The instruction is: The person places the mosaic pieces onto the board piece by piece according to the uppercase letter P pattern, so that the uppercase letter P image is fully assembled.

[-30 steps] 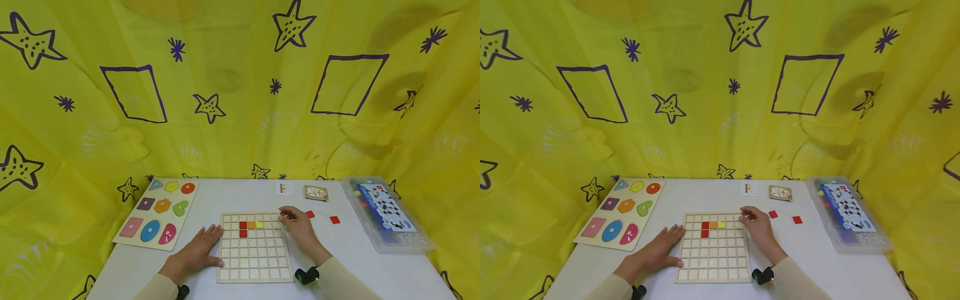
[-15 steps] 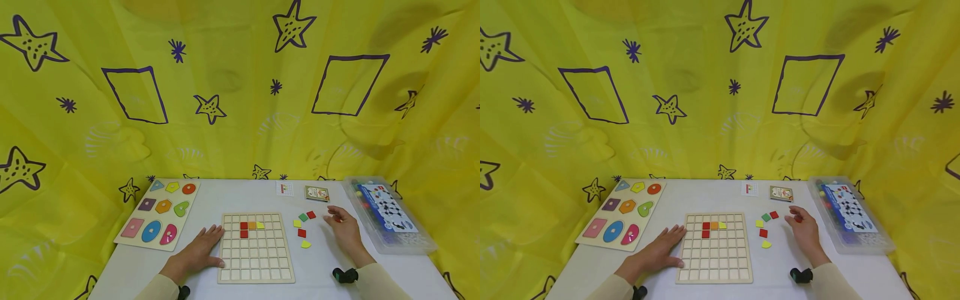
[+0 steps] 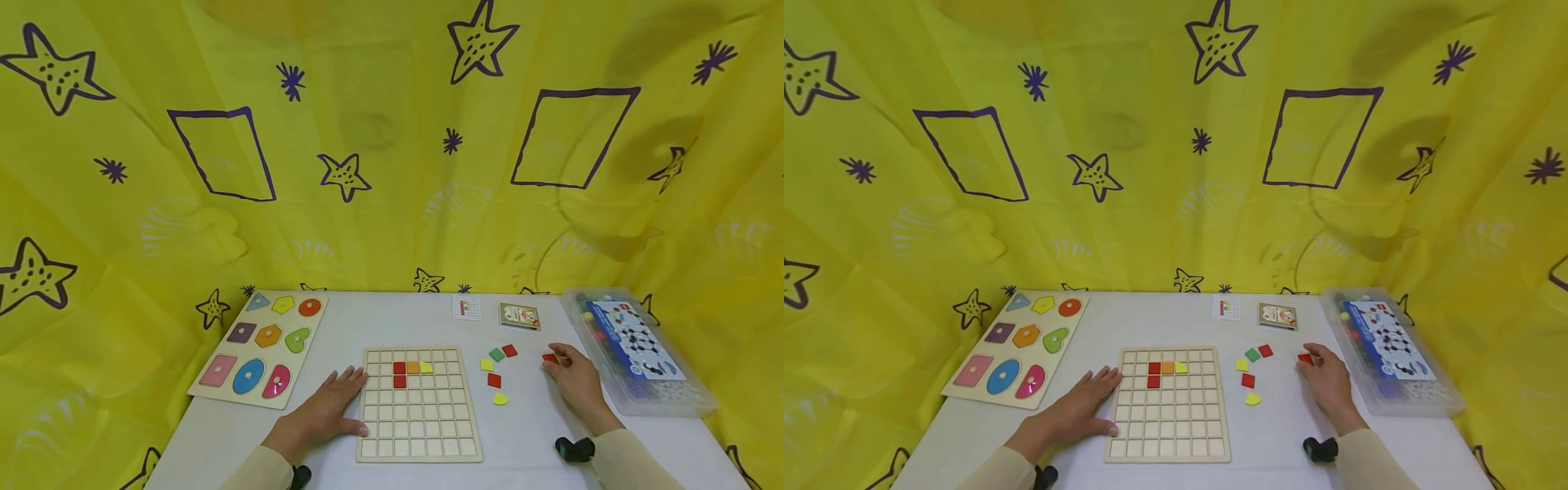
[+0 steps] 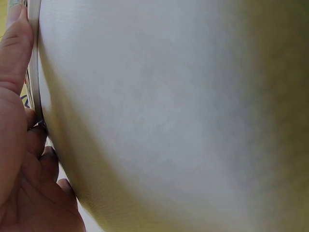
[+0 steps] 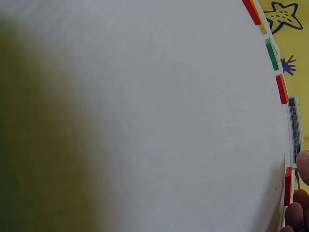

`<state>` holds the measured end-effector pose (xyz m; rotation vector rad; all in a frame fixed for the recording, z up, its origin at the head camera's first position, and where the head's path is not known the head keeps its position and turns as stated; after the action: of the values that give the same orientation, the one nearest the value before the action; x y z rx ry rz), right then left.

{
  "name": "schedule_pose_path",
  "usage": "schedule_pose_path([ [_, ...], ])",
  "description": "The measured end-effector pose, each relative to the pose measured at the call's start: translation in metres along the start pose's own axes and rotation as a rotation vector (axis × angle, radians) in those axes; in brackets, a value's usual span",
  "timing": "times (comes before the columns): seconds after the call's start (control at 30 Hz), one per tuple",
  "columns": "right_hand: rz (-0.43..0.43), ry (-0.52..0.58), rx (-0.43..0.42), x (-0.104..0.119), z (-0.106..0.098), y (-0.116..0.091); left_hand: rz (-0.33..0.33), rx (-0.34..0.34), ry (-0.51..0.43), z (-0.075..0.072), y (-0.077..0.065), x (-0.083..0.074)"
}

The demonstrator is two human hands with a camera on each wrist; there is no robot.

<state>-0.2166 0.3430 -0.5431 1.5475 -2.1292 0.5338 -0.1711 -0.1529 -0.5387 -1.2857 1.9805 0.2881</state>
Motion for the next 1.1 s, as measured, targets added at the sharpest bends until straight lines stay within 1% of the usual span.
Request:
schedule_pose_path([
  [0.1,-0.022,-0.026,-0.007,0.000,0.002,0.002,0.002,0.001,0.001,0.000,0.000,0.001],
  [0.2,-0.043,-0.044,0.004,0.000,0.003,0.002,0.000,-0.001,0.006,-0.001,0.000,0.000],
  [0.43,-0.162,-0.025,0.106,0.001,0.003,-0.001,0.002,-0.005,0.005,-0.003,0.000,-0.002],
  [0.5,-0.169,-0.022,0.121,-0.001,0.001,-0.002,0.001,-0.002,0.006,-0.003,0.000,-0.002],
  [0.63,-0.153,-0.038,0.126,-0.007,-0.003,-0.004,0.004,0.001,0.006,-0.002,0.000,-0.002],
  [0.83,-0.182,-0.092,0.123,-0.012,-0.006,-0.002,-0.003,0.005,0.003,0.000,0.002,-0.001],
  [1.1,-0.216,-0.130,0.116,-0.014,-0.005,0.002,-0.006,0.007,-0.006,-0.001,0.000,-0.002],
])
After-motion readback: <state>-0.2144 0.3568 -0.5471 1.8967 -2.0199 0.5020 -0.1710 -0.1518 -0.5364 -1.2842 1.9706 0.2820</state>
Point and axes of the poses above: each hand's wrist, its own y-axis towards the middle knuckle, its own z-axis out of the palm, x = y × z, the point moved 2 cm from there along y, towards the middle knuckle, and after that the axes turned 14 degrees about -y, right-handed, at the moved point
